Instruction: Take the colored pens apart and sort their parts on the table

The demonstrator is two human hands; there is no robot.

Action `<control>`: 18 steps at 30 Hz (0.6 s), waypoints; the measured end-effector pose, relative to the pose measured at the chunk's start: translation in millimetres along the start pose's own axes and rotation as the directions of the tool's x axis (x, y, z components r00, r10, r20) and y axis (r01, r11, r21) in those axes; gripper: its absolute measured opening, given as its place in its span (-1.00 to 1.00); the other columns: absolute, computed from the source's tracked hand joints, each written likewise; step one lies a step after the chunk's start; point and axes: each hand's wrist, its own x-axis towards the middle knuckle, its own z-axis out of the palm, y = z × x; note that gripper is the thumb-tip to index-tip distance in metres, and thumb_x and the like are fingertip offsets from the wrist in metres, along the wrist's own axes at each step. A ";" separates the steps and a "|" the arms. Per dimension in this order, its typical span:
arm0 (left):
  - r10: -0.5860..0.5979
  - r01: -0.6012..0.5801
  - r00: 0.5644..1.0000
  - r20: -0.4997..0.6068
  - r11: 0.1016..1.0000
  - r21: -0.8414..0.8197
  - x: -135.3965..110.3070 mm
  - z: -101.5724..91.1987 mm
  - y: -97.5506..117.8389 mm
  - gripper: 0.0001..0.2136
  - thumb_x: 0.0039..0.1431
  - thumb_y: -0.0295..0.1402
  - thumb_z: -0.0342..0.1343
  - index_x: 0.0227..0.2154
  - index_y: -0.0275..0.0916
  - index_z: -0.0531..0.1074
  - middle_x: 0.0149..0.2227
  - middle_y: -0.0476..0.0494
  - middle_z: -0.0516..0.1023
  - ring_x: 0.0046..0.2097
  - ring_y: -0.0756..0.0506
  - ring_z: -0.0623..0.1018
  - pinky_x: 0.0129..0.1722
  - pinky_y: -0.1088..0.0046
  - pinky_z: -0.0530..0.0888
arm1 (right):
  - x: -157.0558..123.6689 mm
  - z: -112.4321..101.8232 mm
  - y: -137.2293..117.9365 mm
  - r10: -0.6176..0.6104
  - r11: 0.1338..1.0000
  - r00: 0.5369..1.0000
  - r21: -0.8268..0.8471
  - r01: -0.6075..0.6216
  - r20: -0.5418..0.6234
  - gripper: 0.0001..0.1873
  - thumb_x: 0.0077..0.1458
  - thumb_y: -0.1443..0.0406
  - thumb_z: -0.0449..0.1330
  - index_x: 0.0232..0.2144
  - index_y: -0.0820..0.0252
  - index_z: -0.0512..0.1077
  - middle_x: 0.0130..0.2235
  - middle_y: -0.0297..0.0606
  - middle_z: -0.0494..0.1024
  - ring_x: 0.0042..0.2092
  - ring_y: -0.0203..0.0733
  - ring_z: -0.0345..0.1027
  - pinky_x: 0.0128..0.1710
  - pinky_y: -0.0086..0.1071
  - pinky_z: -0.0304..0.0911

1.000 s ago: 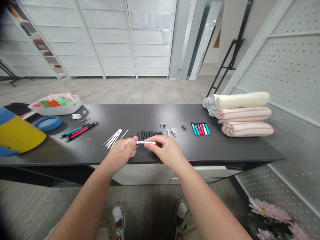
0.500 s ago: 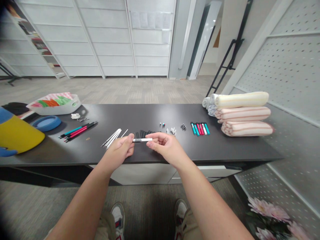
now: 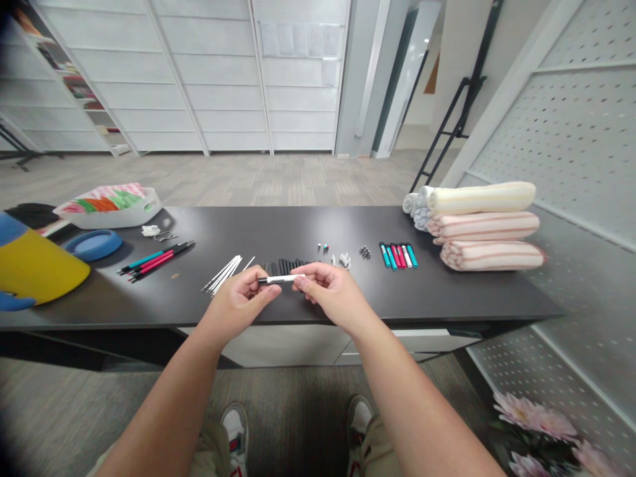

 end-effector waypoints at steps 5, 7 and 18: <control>0.008 -0.008 1.000 0.006 1.000 0.007 -0.4 0.6 0.2 -0.68 0.31 -0.06 0.19 -0.39 -0.20 0.37 -0.52 0.11 0.29 -0.47 0.04 0.26 -0.49 0.51 0.14 | -0.9 -0.1 -0.5 0.010 1.000 1.000 -0.007 -0.010 0.015 -0.60 0.14 0.01 0.40 -0.14 0.18 0.63 -0.34 -0.26 0.65 -0.43 -0.32 0.34 -0.41 -0.41 0.27; 0.015 -0.015 1.000 0.003 1.000 0.005 -0.5 0.7 -0.1 -0.68 0.32 -0.07 0.19 -0.39 -0.21 0.37 -0.51 0.11 0.29 -0.47 0.04 0.26 -0.48 0.51 0.15 | -1.1 -0.1 -0.8 0.011 1.000 1.000 -0.013 -0.011 0.022 -0.61 0.15 0.02 0.39 -0.14 0.19 0.63 -0.34 -0.26 0.65 -0.43 -0.33 0.33 -0.41 -0.42 0.27; 0.026 -0.024 0.999 0.021 0.997 -0.075 2.5 1.5 -0.6 -0.69 0.33 -0.05 0.19 -0.33 -0.22 0.40 -0.45 0.06 0.39 -0.42 0.02 0.36 -0.45 0.52 0.25 | -3.5 4.0 -2.6 -0.052 0.977 0.996 -0.201 0.067 0.077 -0.71 0.21 0.08 0.36 -0.18 0.16 0.64 -0.35 -0.30 0.61 -0.37 -0.32 0.35 -0.37 -0.44 0.23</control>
